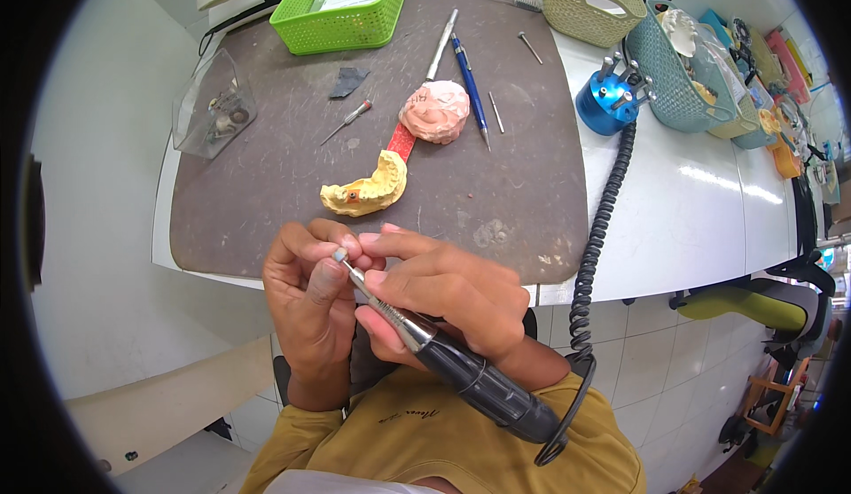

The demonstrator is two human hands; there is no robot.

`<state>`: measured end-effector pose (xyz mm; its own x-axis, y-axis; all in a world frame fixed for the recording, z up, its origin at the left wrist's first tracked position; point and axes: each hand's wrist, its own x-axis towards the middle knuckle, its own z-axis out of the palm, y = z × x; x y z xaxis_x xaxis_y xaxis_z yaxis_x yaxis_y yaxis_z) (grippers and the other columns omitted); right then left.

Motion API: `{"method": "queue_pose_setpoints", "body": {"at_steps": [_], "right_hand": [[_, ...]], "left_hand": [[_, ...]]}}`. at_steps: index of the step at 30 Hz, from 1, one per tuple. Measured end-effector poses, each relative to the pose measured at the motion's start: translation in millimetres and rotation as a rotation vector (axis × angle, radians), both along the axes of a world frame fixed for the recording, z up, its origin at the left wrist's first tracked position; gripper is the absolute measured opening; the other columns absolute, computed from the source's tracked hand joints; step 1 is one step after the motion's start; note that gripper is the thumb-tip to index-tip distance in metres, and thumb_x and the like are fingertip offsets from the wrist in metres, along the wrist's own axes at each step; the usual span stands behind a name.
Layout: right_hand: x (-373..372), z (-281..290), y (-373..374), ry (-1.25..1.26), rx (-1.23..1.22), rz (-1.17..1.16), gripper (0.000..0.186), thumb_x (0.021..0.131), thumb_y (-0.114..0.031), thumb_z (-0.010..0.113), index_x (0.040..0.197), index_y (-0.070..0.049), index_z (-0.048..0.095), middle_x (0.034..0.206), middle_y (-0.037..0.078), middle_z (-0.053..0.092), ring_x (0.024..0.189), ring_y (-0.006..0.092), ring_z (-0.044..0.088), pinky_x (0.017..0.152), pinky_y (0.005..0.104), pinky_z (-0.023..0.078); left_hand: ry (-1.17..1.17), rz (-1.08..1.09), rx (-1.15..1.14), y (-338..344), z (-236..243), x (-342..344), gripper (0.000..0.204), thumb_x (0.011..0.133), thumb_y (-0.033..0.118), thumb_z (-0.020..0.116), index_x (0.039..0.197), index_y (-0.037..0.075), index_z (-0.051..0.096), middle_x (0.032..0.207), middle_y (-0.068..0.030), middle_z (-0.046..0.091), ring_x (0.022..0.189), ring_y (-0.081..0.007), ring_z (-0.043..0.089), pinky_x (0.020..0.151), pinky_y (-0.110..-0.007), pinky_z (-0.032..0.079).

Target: The person polishes a dental crown using a rotary tool, then places it onto a dental mold. They use a small blade to scrape the edges of the mold.

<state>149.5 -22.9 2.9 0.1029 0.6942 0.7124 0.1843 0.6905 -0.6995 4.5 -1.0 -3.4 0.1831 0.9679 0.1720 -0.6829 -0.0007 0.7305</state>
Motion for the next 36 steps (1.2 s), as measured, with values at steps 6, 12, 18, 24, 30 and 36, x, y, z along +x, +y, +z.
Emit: {"method": "queue_pose_setpoints", "body": {"at_steps": [6,12,18,24,30,36], "right_hand": [[-1.5,-1.2,0.1,0.004,-0.011,-0.013,0.034,0.073,-0.002,0.085,0.101,0.001,0.067,0.089,0.015,0.072,0.094,0.0347,0.073,0.088,0.0480,0.059],[-1.1,-1.4,0.2,0.021,-0.011,0.001,0.032,0.072,-0.002,0.085,0.099,0.001,0.067,0.089,0.015,0.072,0.094,0.0346,0.073,0.088,0.0483,0.059],[0.4,-0.2,1.3,0.011,0.010,0.022,0.031,0.073,-0.003,0.085,0.098,0.002,0.068,0.089,0.015,0.073,0.093,0.0338,0.073,0.085,0.0474,0.060],[0.5,0.2,0.2,0.025,-0.015,0.023,0.029,0.073,-0.003,0.084,0.097,0.002,0.068,0.089,0.015,0.073,0.093,0.0336,0.074,0.087,0.0474,0.059],[0.6,-0.2,0.8,0.002,-0.010,0.006,0.031,0.073,-0.003,0.085,0.097,0.002,0.067,0.089,0.015,0.073,0.093,0.0337,0.074,0.087,0.0475,0.059],[0.7,1.5,0.1,0.001,-0.017,0.017,0.030,0.073,-0.003,0.085,0.097,0.002,0.067,0.089,0.015,0.073,0.093,0.0337,0.074,0.087,0.0472,0.059]], "left_hand": [[-0.009,-0.006,-0.009,0.1,-0.8,-0.8,0.011,0.089,-0.008,0.066,0.094,-0.001,0.059,0.102,-0.0182,0.065,0.093,-0.0220,0.069,0.086,-0.036,0.060],[-0.003,0.002,-0.016,0.4,0.1,0.5,0.012,0.087,-0.009,0.067,0.092,-0.001,0.059,0.101,-0.0173,0.064,0.092,-0.0219,0.069,0.087,-0.037,0.060],[0.001,0.003,-0.025,0.0,0.7,0.5,0.011,0.087,-0.007,0.068,0.091,-0.001,0.060,0.101,-0.0161,0.063,0.093,-0.0199,0.068,0.087,-0.035,0.059],[0.012,0.009,-0.024,-0.5,-0.7,-0.5,0.011,0.087,-0.007,0.069,0.091,-0.001,0.060,0.101,-0.0160,0.063,0.093,-0.0190,0.068,0.087,-0.035,0.059],[-0.005,0.004,-0.024,-0.2,-0.4,0.1,0.011,0.087,-0.007,0.068,0.091,-0.001,0.060,0.101,-0.0160,0.063,0.093,-0.0190,0.068,0.087,-0.035,0.059],[0.005,0.014,-0.012,-0.3,-2.0,-0.5,0.010,0.088,-0.007,0.068,0.091,-0.001,0.060,0.101,-0.0164,0.063,0.093,-0.0193,0.068,0.086,-0.036,0.060]]}}
